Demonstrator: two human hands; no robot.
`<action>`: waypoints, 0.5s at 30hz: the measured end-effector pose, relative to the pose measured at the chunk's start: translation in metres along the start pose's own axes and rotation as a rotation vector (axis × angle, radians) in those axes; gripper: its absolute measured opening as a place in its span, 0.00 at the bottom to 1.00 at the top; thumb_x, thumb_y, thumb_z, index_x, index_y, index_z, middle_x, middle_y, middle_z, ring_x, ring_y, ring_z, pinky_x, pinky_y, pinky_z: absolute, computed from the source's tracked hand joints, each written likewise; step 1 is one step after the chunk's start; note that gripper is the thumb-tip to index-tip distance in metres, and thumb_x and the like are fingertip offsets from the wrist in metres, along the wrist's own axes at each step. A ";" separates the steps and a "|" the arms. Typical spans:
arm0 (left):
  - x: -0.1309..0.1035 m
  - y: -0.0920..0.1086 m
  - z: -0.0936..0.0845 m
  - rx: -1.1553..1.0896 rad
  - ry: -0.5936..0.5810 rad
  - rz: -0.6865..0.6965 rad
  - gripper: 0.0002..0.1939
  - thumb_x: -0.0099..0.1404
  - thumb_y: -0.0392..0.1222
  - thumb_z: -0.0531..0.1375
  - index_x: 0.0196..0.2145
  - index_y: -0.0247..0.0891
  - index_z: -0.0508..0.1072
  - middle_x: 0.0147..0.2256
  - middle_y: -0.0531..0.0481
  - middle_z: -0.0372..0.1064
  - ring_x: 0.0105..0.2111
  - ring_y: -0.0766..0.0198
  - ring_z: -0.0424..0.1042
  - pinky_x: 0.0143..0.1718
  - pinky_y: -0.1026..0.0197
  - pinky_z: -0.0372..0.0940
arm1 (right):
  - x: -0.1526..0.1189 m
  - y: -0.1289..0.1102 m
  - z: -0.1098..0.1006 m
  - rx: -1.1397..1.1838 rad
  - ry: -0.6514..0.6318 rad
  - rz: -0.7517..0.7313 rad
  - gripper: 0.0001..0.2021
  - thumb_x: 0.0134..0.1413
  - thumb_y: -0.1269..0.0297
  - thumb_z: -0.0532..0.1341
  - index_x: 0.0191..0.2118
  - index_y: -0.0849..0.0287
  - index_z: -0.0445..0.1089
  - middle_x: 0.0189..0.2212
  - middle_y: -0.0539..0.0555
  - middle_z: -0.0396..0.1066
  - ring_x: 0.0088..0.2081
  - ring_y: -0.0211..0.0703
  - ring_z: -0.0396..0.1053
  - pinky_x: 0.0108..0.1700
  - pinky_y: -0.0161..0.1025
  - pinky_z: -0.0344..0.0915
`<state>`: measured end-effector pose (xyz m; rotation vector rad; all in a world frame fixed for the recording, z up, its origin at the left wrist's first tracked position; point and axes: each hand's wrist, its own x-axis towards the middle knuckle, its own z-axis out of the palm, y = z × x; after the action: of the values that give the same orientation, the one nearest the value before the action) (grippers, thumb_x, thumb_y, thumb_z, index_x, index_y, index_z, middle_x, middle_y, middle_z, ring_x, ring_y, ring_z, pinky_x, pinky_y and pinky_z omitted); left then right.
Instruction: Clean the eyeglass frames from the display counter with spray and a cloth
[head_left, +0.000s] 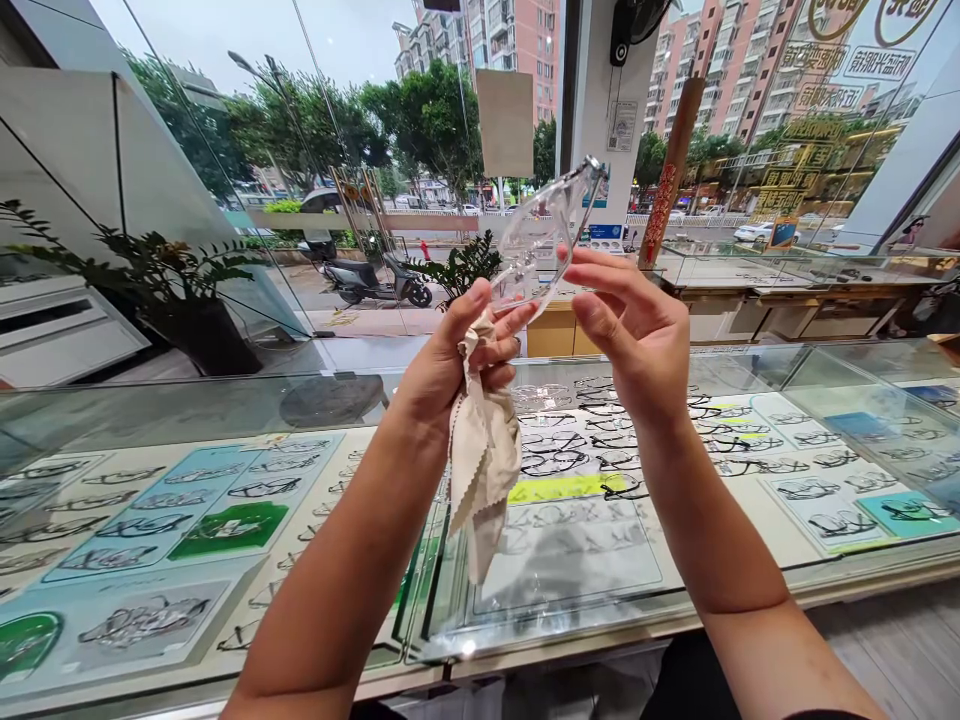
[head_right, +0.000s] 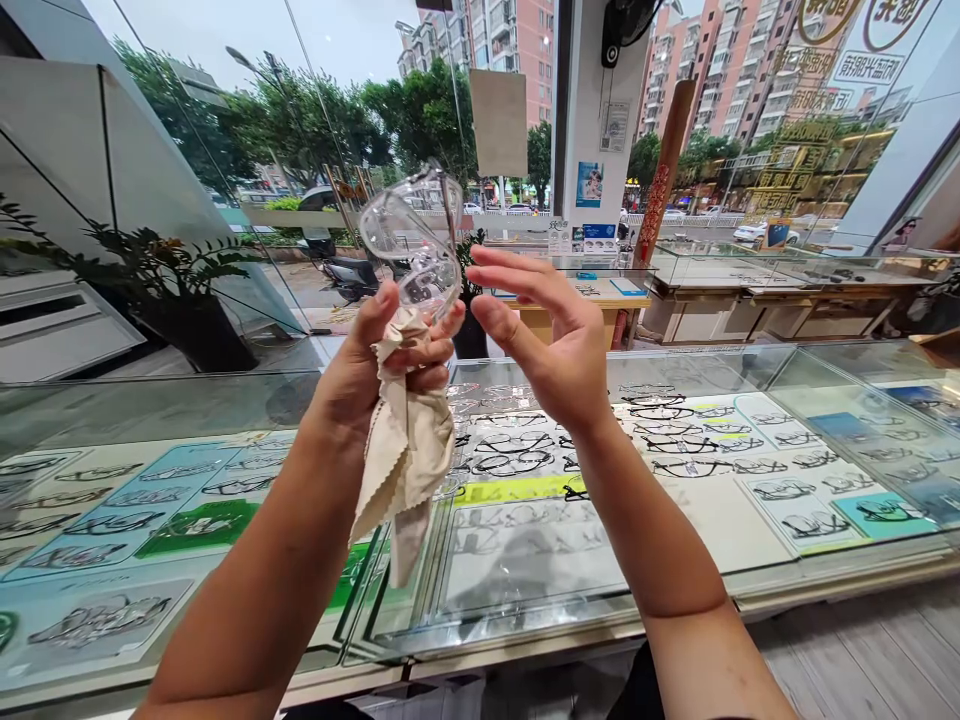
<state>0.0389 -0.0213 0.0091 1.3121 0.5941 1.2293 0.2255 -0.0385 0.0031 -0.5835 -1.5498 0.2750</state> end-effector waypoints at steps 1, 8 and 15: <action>0.000 0.000 0.001 -0.052 -0.038 -0.048 0.29 0.60 0.68 0.69 0.45 0.40 0.75 0.38 0.48 0.77 0.17 0.77 0.49 0.16 0.64 0.50 | -0.001 0.000 0.001 0.014 -0.010 -0.013 0.09 0.67 0.51 0.66 0.48 0.44 0.81 0.59 0.51 0.76 0.66 0.55 0.70 0.57 0.56 0.76; 0.003 -0.006 -0.001 -0.241 -0.165 -0.293 0.25 0.57 0.63 0.74 0.39 0.39 0.77 0.31 0.54 0.71 0.17 0.79 0.41 0.16 0.72 0.52 | -0.005 0.002 0.002 -0.004 -0.021 -0.013 0.06 0.65 0.52 0.69 0.42 0.43 0.82 0.52 0.52 0.79 0.63 0.60 0.72 0.56 0.64 0.76; 0.000 -0.010 -0.002 -0.016 -0.118 -0.238 0.29 0.58 0.71 0.69 0.37 0.40 0.76 0.30 0.49 0.71 0.17 0.74 0.51 0.16 0.65 0.49 | -0.005 0.000 0.001 0.060 0.013 -0.018 0.06 0.63 0.52 0.70 0.40 0.44 0.82 0.49 0.53 0.78 0.59 0.57 0.75 0.54 0.60 0.77</action>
<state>0.0402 -0.0184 -0.0006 1.2519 0.6350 0.9542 0.2242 -0.0409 -0.0013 -0.5232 -1.5287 0.3022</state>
